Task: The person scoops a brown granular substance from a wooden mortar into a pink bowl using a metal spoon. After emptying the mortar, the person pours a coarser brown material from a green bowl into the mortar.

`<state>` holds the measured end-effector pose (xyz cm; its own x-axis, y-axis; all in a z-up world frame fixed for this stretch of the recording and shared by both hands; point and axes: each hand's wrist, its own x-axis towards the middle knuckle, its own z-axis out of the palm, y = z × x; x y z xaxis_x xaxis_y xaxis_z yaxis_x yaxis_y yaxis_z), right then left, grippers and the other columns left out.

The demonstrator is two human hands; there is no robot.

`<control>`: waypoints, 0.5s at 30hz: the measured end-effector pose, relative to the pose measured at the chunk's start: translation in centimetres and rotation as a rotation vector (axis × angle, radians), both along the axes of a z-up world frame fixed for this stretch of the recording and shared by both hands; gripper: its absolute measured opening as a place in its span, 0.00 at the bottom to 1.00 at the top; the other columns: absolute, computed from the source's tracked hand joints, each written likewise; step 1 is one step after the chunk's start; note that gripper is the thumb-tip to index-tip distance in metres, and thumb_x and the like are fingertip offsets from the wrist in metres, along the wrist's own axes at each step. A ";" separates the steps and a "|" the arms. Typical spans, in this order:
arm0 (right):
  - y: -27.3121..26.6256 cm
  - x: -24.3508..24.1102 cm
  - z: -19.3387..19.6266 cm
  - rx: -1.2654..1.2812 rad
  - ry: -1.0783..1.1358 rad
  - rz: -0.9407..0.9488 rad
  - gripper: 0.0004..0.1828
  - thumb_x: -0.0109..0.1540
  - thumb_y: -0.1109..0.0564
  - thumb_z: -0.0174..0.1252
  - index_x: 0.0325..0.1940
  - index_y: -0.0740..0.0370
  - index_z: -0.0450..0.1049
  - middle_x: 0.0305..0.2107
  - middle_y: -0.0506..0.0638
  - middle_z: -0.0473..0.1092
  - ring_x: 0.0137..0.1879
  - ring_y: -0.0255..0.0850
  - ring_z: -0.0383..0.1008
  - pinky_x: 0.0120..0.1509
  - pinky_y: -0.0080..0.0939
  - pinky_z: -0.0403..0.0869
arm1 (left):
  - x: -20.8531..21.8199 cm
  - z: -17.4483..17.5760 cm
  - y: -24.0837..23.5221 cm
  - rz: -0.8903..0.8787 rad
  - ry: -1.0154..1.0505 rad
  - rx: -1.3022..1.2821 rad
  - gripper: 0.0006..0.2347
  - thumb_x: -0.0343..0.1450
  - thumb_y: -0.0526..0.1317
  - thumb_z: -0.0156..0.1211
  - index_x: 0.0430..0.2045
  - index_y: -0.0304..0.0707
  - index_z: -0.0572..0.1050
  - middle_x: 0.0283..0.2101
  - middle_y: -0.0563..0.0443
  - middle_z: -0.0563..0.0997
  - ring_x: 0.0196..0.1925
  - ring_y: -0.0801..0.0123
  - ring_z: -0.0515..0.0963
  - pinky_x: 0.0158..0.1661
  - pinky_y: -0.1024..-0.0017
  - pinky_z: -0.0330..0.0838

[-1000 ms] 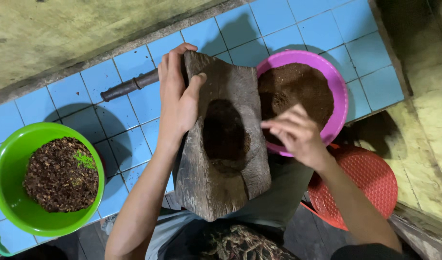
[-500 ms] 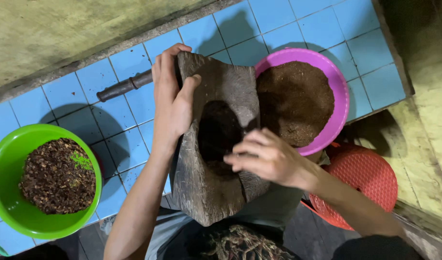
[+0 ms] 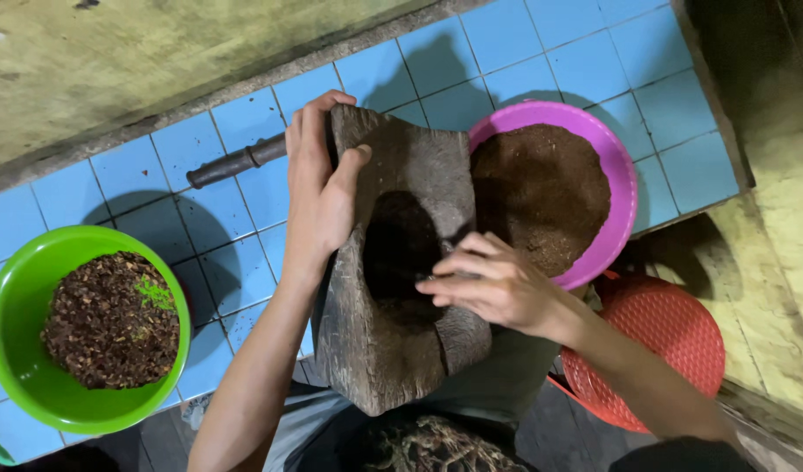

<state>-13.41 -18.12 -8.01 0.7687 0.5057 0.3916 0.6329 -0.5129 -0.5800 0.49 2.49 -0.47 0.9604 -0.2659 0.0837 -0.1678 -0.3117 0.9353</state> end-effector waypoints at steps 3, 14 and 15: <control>-0.9 -0.2 3.6 -0.061 0.025 0.001 0.11 0.63 0.49 0.59 0.47 0.49 0.81 0.34 0.50 0.76 0.44 0.43 0.69 0.42 0.40 0.69 | 0.2 0.0 0.2 -0.003 -0.011 -0.003 0.18 0.66 0.38 0.52 0.52 0.44 0.66 0.50 0.40 0.67 0.57 0.48 0.65 0.63 0.50 0.54; 1.0 -4.8 -1.9 0.203 0.138 -0.426 0.11 0.67 0.54 0.51 0.42 0.57 0.79 0.22 0.41 0.75 0.33 0.37 0.72 0.40 0.36 0.74 | 0.2 0.0 0.4 0.006 -0.008 -0.005 0.18 0.66 0.38 0.53 0.52 0.43 0.67 0.51 0.41 0.68 0.58 0.48 0.65 0.63 0.50 0.54; 0.4 -5.3 -3.5 0.167 0.176 -0.437 0.11 0.67 0.55 0.50 0.43 0.59 0.78 0.21 0.44 0.74 0.34 0.39 0.72 0.40 0.39 0.73 | 0.2 0.0 0.4 0.003 -0.008 0.001 0.18 0.66 0.38 0.53 0.52 0.43 0.67 0.50 0.41 0.68 0.58 0.48 0.66 0.63 0.51 0.55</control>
<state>-18.70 -17.69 -11.49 0.9565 0.0628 0.2849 0.2644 -0.5997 -0.7553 0.70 2.87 -0.49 0.9604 -0.2631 0.0916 -0.1747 -0.3127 0.9336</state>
